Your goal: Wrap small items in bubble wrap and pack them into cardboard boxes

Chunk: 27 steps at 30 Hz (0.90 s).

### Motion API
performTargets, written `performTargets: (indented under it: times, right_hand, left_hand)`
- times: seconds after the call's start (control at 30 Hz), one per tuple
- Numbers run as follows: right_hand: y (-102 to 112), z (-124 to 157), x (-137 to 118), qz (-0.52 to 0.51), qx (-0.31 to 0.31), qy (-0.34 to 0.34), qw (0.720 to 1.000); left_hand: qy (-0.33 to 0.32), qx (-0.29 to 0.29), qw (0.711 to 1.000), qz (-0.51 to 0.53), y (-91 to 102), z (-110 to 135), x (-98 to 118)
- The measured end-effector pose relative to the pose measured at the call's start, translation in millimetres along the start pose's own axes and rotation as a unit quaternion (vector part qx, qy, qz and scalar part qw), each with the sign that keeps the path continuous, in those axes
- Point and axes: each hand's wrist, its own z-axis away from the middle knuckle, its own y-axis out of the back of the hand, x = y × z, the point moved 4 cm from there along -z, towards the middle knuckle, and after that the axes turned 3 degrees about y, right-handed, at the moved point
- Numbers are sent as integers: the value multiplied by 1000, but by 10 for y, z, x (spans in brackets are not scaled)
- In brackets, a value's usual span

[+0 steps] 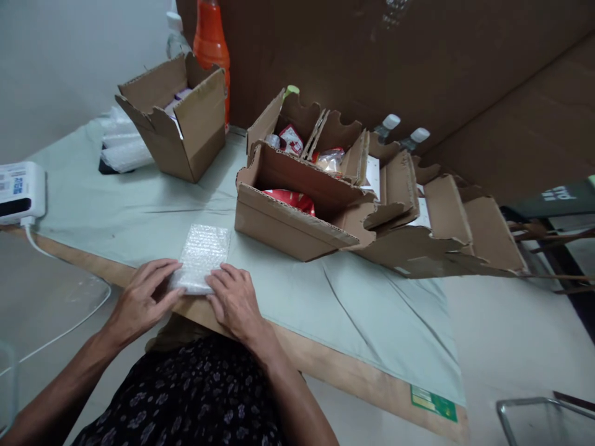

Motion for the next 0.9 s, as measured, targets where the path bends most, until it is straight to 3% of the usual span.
performTargets:
  times: [0.1,0.2,0.3,0.4,0.53,0.6,0.7,0.8,0.9]
  right_hand:
    - [50,-8,33,-67,0,-29,997]
    - [102,8,20,-56,14,-45,997]
    - [141,19,-4,17,58,-59,996]
    - [91,-30,-21,65,35,-25,997]
    - [10,-137,91,33,21,-19,999]
    - [33,-145,163,-22,67,-67,995]
    - [87,-73,153,-109,110,-124,980]
    - [120,39,29,-169,90,-117,975]
    - [191,200,6,-169,137,-133,967]
  left_hand:
    - [-52,-29,998,29,36,33,92]
    - [-42,-34,998,30,-12,-36,81]
    - [-2,-25,1000,1,-120,-175,2]
    - [48,-7,999,-21,-168,-263,-53]
    - [183,38,981,57,-64,-170,-66]
    - [276,48,949,147,-28,-50,-56]
    - [376,14,862,339,-123,95,25]
    - [405,-22,770,493,-299,110,164]
    - [413,-14,724,552,-412,54,276]
